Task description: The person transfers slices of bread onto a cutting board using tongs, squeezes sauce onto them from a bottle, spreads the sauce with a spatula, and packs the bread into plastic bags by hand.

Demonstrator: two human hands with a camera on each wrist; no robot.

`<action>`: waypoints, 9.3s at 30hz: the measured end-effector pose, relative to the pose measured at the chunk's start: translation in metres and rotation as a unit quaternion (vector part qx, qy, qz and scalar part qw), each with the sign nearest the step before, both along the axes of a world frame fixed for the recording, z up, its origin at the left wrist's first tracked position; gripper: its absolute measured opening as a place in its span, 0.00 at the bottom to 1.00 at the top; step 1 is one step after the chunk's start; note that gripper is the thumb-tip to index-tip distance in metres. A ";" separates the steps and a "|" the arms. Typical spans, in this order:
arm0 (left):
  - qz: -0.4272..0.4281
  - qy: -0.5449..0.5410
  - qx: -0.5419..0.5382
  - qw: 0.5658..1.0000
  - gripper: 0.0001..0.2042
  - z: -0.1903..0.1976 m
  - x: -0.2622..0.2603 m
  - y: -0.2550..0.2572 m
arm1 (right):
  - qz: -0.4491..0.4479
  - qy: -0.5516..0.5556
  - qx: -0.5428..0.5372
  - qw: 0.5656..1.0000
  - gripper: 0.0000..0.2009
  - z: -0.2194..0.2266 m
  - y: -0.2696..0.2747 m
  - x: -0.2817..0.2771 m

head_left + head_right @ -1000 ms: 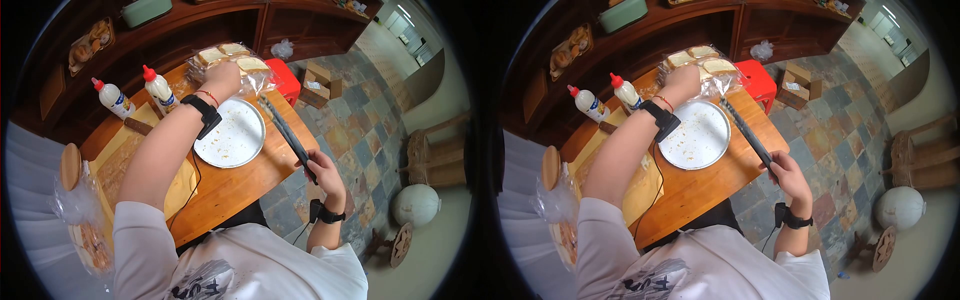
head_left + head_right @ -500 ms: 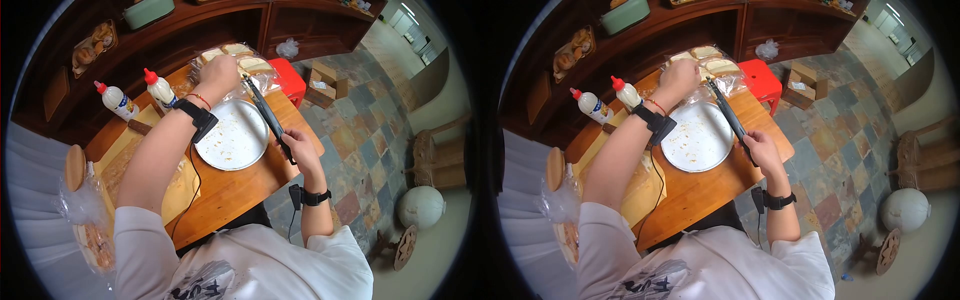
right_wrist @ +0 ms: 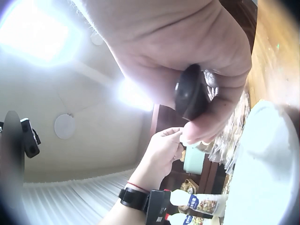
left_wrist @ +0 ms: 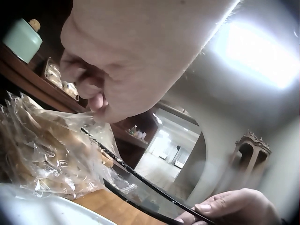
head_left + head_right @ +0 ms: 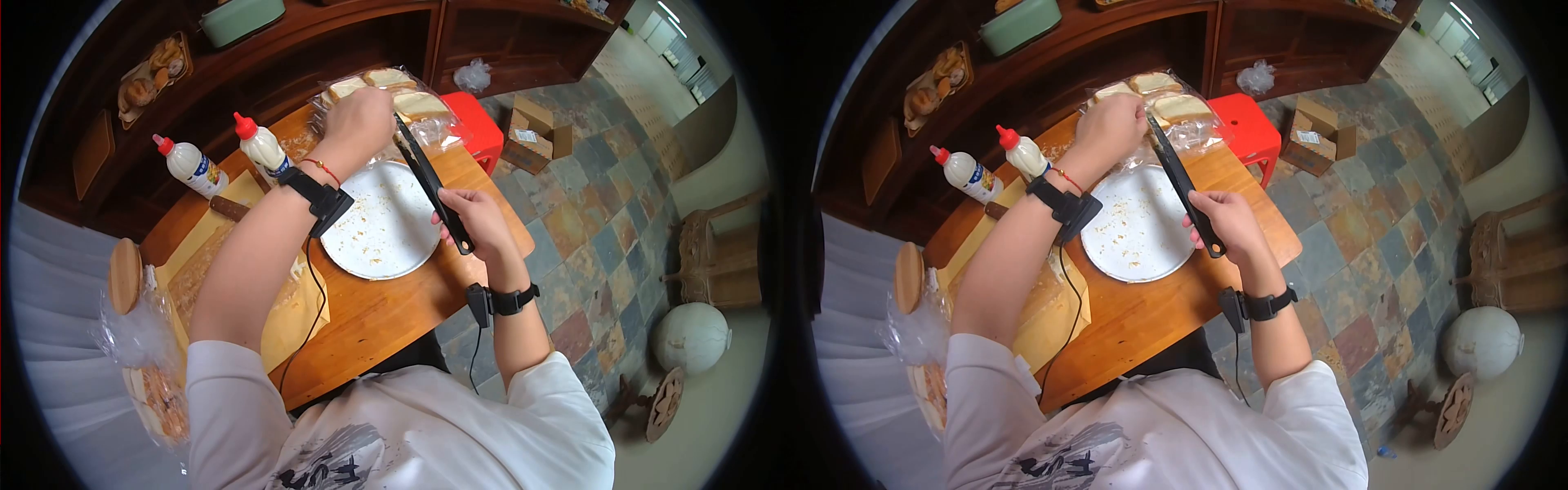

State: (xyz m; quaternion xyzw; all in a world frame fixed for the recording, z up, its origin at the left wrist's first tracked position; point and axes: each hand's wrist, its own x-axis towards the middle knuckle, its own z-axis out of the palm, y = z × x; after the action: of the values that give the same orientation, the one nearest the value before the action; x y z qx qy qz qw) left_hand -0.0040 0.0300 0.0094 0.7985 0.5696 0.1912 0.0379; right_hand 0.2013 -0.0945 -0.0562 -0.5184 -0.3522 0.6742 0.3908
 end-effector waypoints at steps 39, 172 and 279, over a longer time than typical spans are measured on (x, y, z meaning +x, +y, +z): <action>0.013 -0.072 0.011 0.997 0.08 -0.019 -0.025 -0.024 | -0.044 0.060 0.037 0.997 0.13 -0.003 -0.054 0.033; 0.239 -0.626 0.045 0.741 0.10 -0.022 -0.317 -0.323 | 0.026 -0.617 0.283 0.734 0.17 -0.035 -0.053 -0.098; 0.102 -0.382 0.053 0.917 0.29 -0.044 -0.348 -0.254 | 0.185 -0.109 0.528 0.821 0.24 -0.016 -0.043 -0.383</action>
State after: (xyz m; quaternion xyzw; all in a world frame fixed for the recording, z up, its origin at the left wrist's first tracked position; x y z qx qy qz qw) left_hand -0.3518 -0.2243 -0.0349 0.6032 0.5790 0.5142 0.1910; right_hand -0.1820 -0.1374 -0.0727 -0.2276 -0.7841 0.3835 0.4317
